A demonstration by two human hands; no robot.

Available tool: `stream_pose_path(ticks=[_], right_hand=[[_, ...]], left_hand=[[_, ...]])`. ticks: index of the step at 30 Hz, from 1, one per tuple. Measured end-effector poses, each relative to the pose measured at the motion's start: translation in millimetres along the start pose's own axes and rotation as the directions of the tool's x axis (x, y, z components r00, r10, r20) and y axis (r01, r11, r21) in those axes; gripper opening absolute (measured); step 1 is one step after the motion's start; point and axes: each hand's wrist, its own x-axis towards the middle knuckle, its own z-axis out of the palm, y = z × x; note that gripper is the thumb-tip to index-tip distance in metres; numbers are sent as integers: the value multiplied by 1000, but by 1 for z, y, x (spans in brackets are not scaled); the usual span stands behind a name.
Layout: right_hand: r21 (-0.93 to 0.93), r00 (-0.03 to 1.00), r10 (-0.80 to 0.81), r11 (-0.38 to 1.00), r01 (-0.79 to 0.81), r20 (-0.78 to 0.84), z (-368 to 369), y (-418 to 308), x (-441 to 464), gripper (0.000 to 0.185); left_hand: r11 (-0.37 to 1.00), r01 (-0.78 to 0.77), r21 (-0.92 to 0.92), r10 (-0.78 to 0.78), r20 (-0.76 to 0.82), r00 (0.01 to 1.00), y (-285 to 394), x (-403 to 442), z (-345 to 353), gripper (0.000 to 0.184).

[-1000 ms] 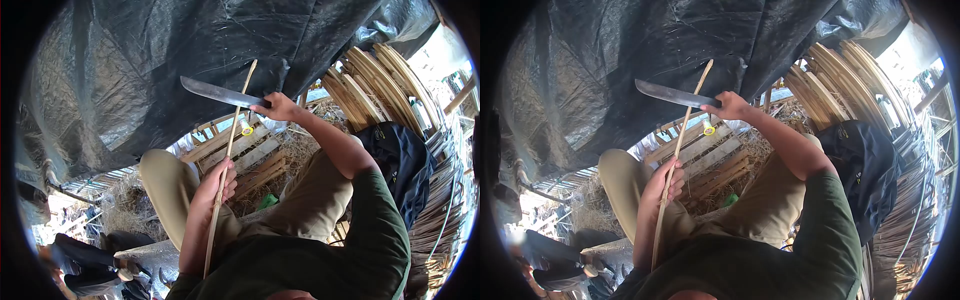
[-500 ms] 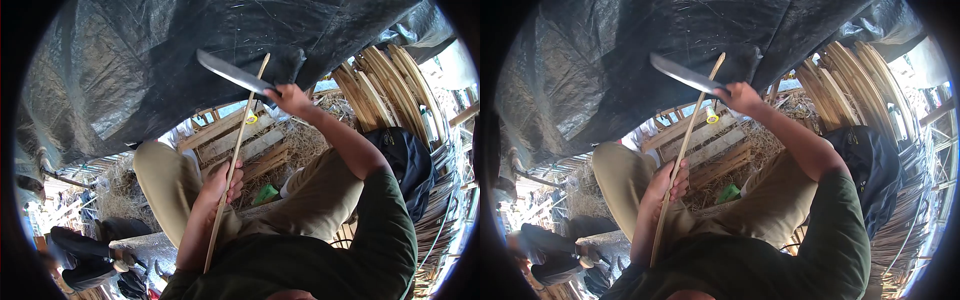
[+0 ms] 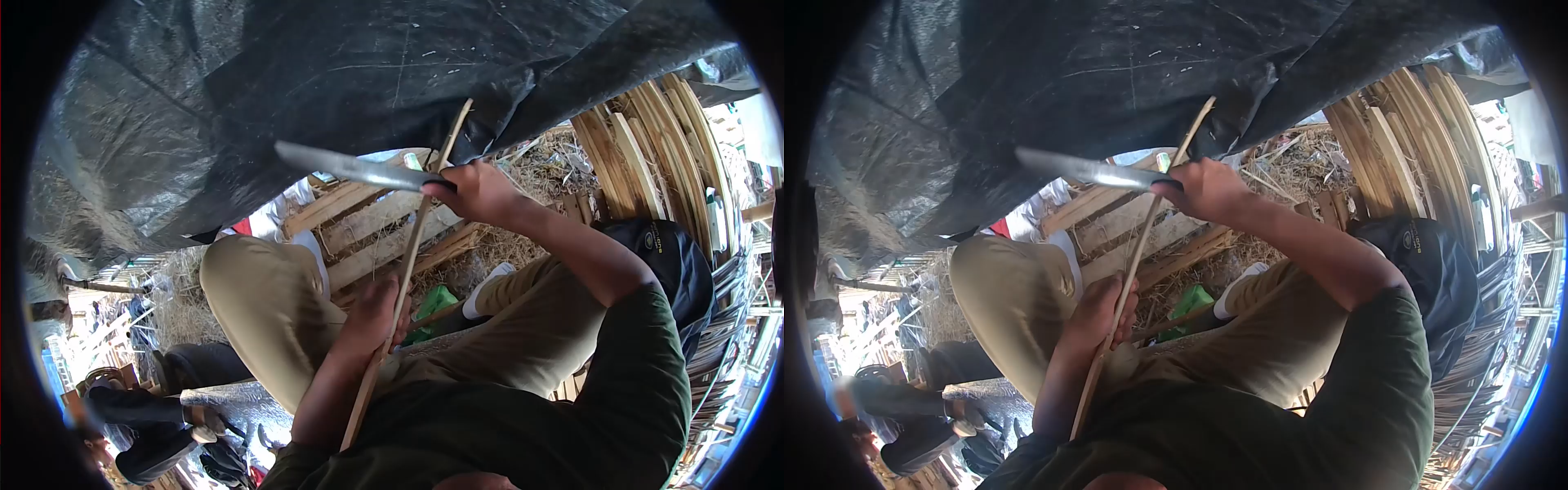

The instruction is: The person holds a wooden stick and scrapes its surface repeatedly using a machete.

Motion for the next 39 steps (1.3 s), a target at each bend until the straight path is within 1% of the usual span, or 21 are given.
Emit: stream_pose_path(ticks=[3, 4, 7, 8, 9, 11, 12, 15, 16, 19, 20, 21, 23, 25, 26, 29, 31, 33, 35, 36, 39], right_hand=[[48, 1000, 26, 998, -27, 17, -8, 16, 8, 39], [47, 993, 93, 994, -96, 71, -9, 31, 15, 45], [31, 978, 202, 979, -204, 59, -15, 59, 18, 43], [89, 988, 149, 985, -145, -39, -7, 56, 11, 40], [39, 990, 139, 990, -137, -39, -5, 41, 4, 40], [184, 994, 101, 977, -109, 53, -3, 12, -7, 39], [122, 997, 56, 991, -50, -43, -12, -1, -8, 37], [65, 995, 82, 995, -78, -58, -14, 28, 4, 38], [82, 982, 187, 979, -187, 8, -21, 36, 11, 38], [41, 980, 201, 979, -201, 14, -18, 33, 11, 41], [182, 986, 158, 973, -146, -57, 3, 32, 4, 46], [239, 992, 124, 964, -120, -3, -11, 4, 0, 51], [195, 991, 126, 972, -134, 52, -19, -5, 2, 51], [159, 979, 163, 971, -181, 119, -16, 16, 11, 54], [167, 964, 243, 951, -259, 112, -19, 23, 14, 56], [236, 972, 236, 944, -232, 11, -16, 39, 10, 55], [302, 986, 166, 939, -165, 23, -7, 10, -6, 49], [211, 993, 116, 970, -119, 26, -19, -18, -12, 49], [241, 977, 140, 954, -177, 164, -21, -6, -3, 51], [167, 976, 157, 969, -182, 151, -17, 5, 2, 52], [322, 935, 291, 882, -345, 204, -23, 15, 8, 53]], left_hand=[[1000, 7, 23, -8, 6, 1000, 1, 7, -1, 33], [1000, 4, 24, -4, 2, 1000, 4, 8, -1, 33], [997, -28, 71, 27, 11, 1000, 2, 10, -5, 34], [995, -44, 89, 42, 15, 999, 1, 11, -8, 34], [996, -49, 71, 48, 23, 999, 2, 11, -8, 34], [997, -56, 44, 55, 39, 998, 7, 9, -9, 36], [997, -45, 57, 44, 12, 999, 7, 9, -8, 36], [996, -31, 88, 33, -29, 999, 8, 9, -7, 39], [996, -34, 88, 36, -25, 999, 7, 10, -8, 39], [998, -36, 47, 36, -6, 999, 14, 9, -4, 39], [999, -29, 25, 29, 1, 1000, 16, 8, -2, 39], [1000, -9, -18, 9, 5, 1000, 17, 5, -2, 39], [995, 24, -93, -23, 16, 1000, 22, 3, -4, 38], [998, -41, -45, 41, 0, 999, 15, 4, -2, 38], [998, -54, -11, 54, -7, 999, 13, 5, -2, 38], [1000, -7, -18, 7, -11, 1000, 16, 1, 4, 39], [999, 3, -38, -3, 2, 1000, 17, 0, 6, 40], [999, -22, -34, 23, 17, 1000, 15, -4, 1, 41], [999, -33, -34, 34, 19, 999, 5, -2, -3, 41], [998, -49, -37, 50, 20, 999, 4, 0, -4, 41], [999, -49, -12, 49, 11, 999, 3, -5, -2, 39]])
